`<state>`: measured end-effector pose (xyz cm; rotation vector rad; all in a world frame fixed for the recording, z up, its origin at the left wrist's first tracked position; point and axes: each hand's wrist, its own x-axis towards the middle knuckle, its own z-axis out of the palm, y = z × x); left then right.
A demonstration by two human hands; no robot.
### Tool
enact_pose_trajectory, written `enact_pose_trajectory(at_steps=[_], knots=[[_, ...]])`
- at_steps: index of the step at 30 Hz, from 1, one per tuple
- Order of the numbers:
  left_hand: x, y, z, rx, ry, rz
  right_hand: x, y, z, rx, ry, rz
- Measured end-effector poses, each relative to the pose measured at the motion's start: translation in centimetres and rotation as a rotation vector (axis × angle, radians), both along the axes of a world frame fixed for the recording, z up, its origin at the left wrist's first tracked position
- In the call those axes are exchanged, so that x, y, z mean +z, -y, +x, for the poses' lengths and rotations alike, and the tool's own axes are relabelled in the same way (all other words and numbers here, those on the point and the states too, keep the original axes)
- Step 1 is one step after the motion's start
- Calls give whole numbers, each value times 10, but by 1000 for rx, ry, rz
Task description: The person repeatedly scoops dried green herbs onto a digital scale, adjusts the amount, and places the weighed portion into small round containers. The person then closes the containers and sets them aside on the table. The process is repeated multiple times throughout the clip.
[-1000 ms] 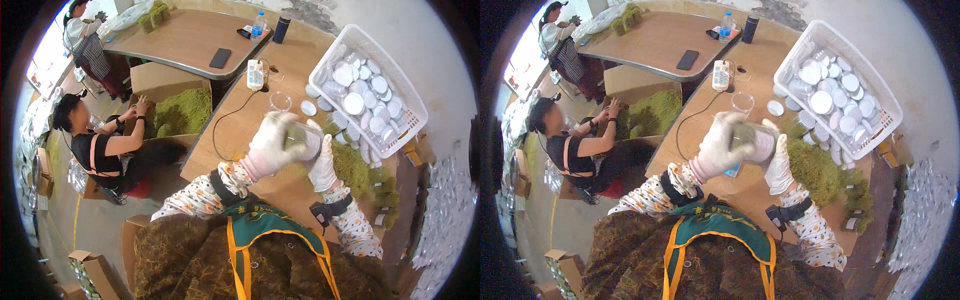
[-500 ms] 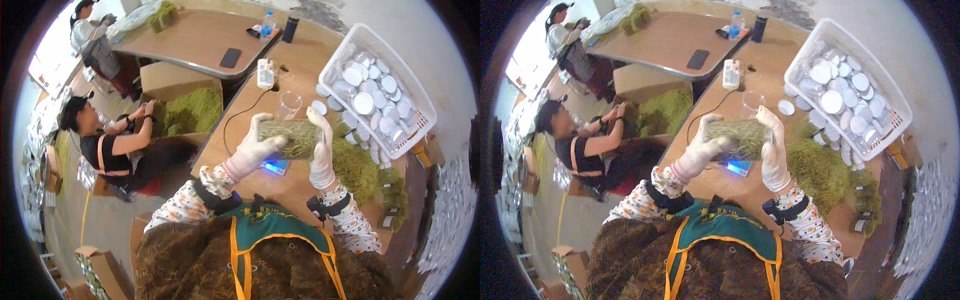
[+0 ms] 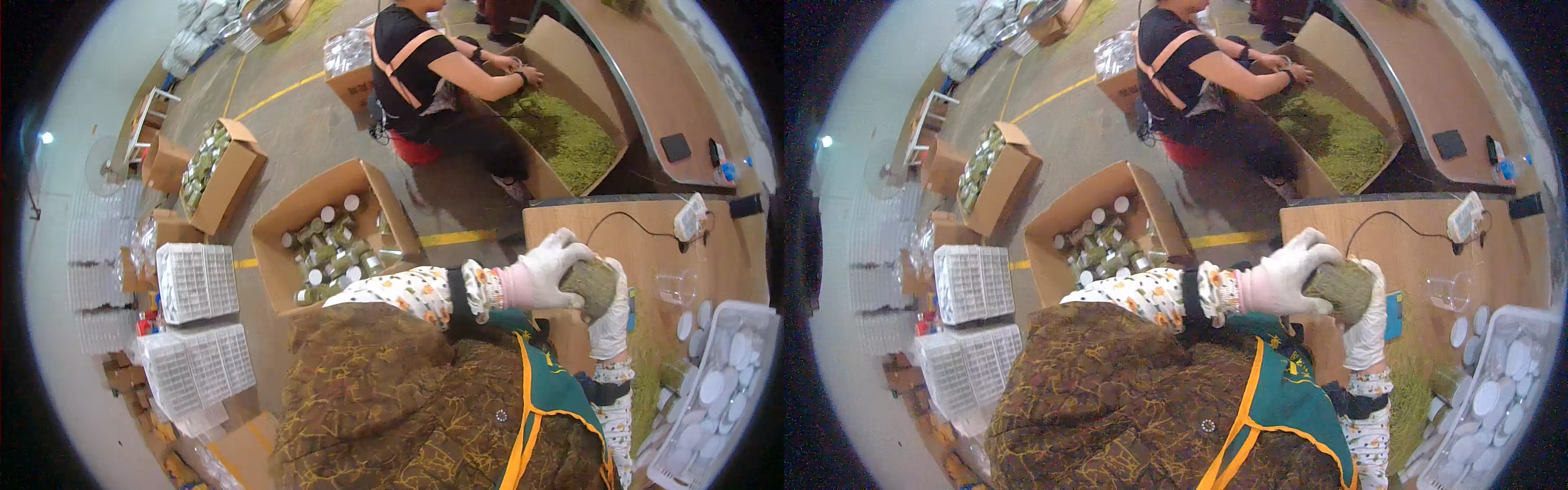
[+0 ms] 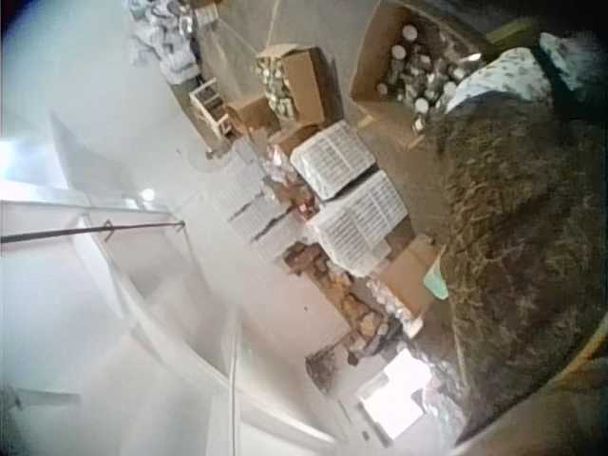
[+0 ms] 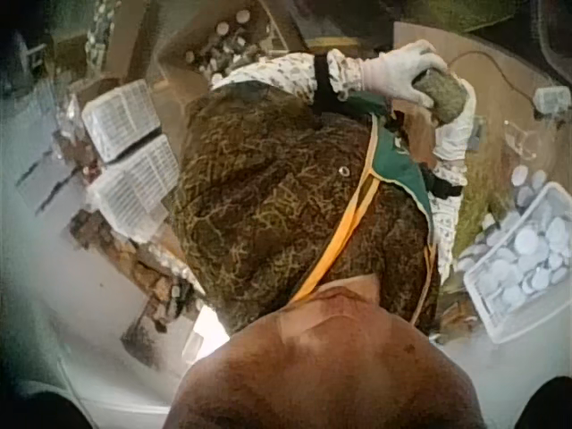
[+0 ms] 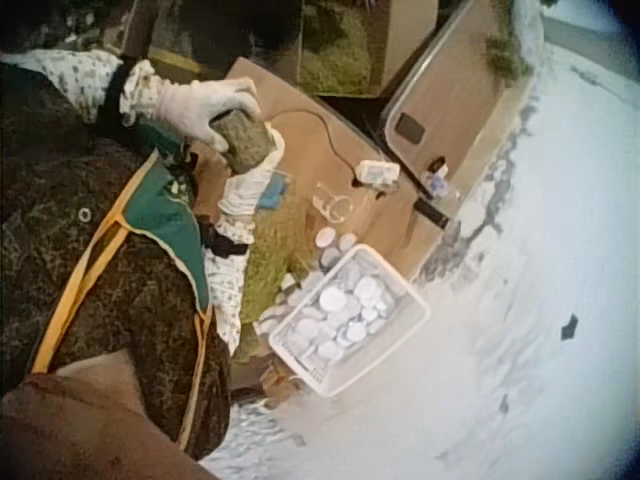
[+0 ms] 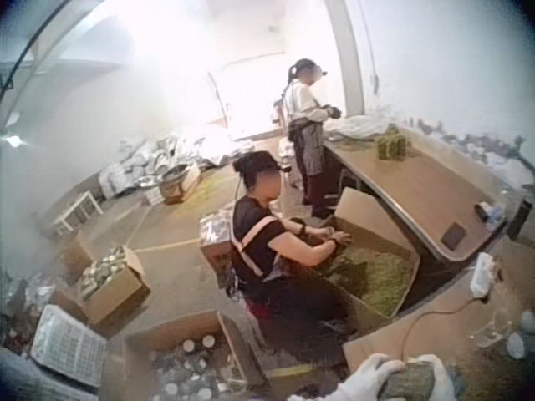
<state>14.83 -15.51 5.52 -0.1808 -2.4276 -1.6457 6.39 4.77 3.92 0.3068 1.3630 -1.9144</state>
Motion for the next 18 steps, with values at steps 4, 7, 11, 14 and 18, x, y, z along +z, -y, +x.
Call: enact_pose_trajectory(at_steps=[4,7,11,14,18], knots=[[1,54,44,56,127,-127,1,46,13,405,30,12],[2,94,86,233,190,-577,16,36,19,608,-273,27],[-11,157,131,343,654,-468,24,0,2,396,-235,-129],[-40,192,126,239,854,-944,28,-37,0,195,-331,30],[-84,195,51,-53,498,-695,40,-92,18,-284,-480,161]])
